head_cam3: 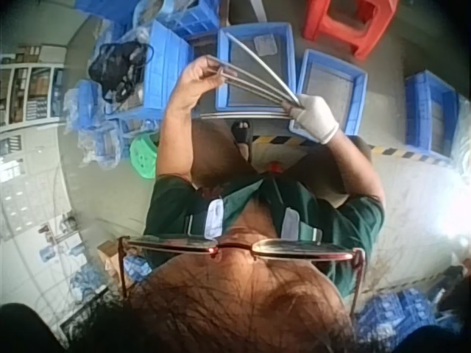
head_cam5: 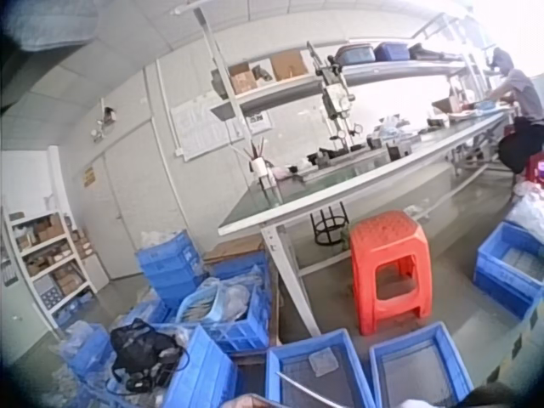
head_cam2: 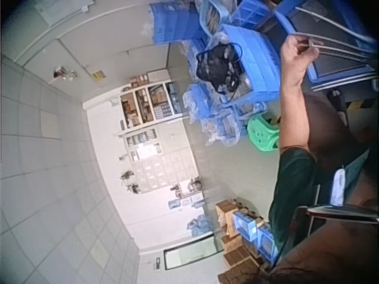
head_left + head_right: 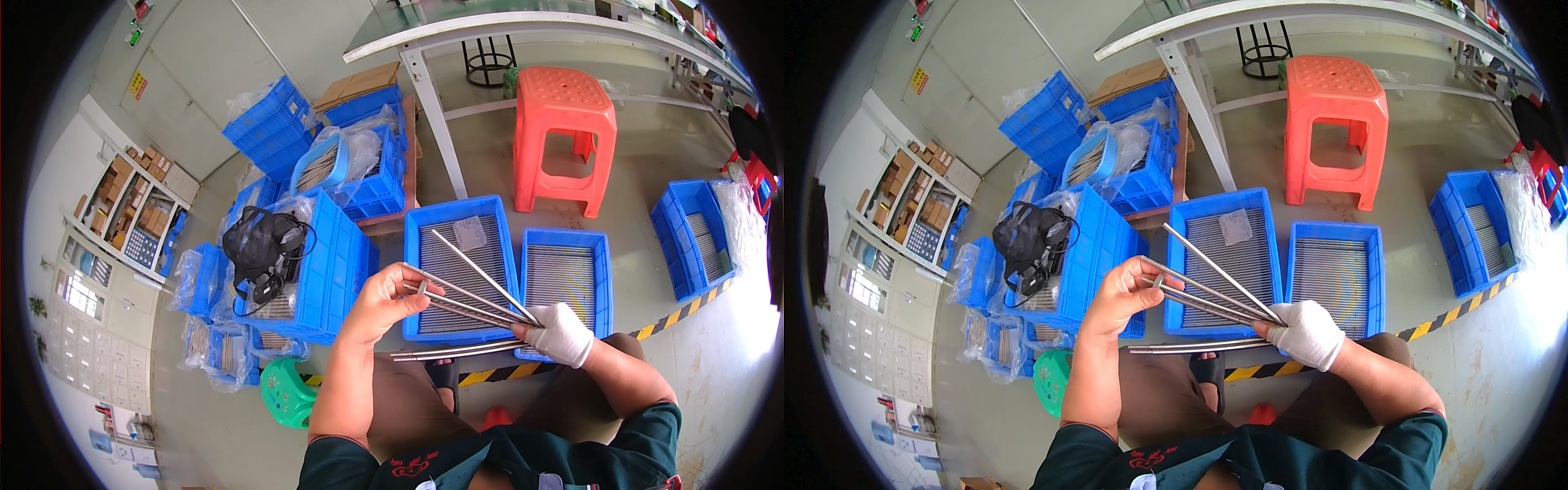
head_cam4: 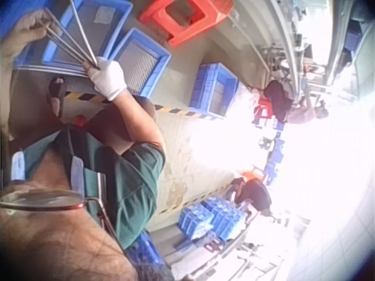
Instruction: The person sorts metal rods and washers into blue bins by hand, organizing them on the floor while wearing gloves.
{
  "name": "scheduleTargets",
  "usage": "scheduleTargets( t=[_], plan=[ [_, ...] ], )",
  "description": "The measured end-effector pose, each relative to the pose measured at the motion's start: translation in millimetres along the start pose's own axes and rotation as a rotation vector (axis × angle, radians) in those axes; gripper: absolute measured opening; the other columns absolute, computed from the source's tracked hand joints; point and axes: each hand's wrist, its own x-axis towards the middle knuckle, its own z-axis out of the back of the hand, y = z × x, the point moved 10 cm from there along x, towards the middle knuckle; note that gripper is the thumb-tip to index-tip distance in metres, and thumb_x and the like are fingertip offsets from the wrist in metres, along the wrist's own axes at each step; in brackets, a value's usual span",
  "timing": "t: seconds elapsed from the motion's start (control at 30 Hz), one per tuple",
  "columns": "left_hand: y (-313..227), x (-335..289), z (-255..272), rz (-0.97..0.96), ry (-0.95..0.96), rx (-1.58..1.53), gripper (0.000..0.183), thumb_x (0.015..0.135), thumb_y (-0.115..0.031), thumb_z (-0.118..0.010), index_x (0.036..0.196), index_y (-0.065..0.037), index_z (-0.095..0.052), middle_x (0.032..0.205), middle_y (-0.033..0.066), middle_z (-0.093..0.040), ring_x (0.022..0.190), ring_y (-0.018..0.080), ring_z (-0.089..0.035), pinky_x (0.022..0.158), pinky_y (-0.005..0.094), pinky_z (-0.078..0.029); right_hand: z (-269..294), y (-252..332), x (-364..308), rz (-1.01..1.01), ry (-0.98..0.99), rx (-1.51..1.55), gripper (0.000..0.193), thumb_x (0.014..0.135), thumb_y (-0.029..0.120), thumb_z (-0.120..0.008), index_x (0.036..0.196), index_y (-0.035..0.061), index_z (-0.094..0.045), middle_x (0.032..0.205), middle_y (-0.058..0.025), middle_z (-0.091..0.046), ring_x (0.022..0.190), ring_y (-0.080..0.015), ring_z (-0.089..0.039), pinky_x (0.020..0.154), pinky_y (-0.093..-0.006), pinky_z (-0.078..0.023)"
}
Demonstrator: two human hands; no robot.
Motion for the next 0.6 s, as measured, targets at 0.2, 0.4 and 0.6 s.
scheduleTargets(
  t=[0.2,0.4,0.6],
  plan=[
    [-1,-2,56,-0.048,-0.182,-0.011,0.022,0.082,-0.014,-0.066,0.099,-0.001,-0.06,0.09,0.0126,-0.066,0.089,0.0236,-0.064,0.079,0.0302,-0.045,-4,-17,2,-0.066,0.079,0.084,0.028,0.087,0.028,-0.061,0.097,0.0028,-0.066,0.057,-0.0071,-0.056,0.052,-0.0141,-0.054,0.051,-0.0283,-0.044],
    [4,2,33,-0.012,-0.078,-0.123,0.026,0.085,-0.025,-0.063,0.097,-0.002,-0.06,0.085,0.01,-0.066,0.081,0.0239,-0.066,0.076,0.0303,-0.047,-19,-22,0,-0.136,0.219,0.255,0.028,0.089,0.027,-0.061,0.089,-0.0003,-0.065,0.059,-0.0009,-0.054,0.05,-0.009,-0.048,0.047,-0.0252,-0.039],
    [1,-2,30,-0.044,-0.037,-0.177,0.028,0.084,-0.026,-0.064,0.096,-0.001,-0.06,0.084,0.0093,-0.065,0.08,0.0242,-0.066,0.076,0.0331,-0.05,-36,-28,-2,-0.179,0.384,0.491,0.031,0.09,0.03,-0.059,0.081,0.0009,-0.063,0.056,0.0004,-0.05,0.047,-0.0079,-0.045,0.044,-0.0241,-0.035]
  ],
)
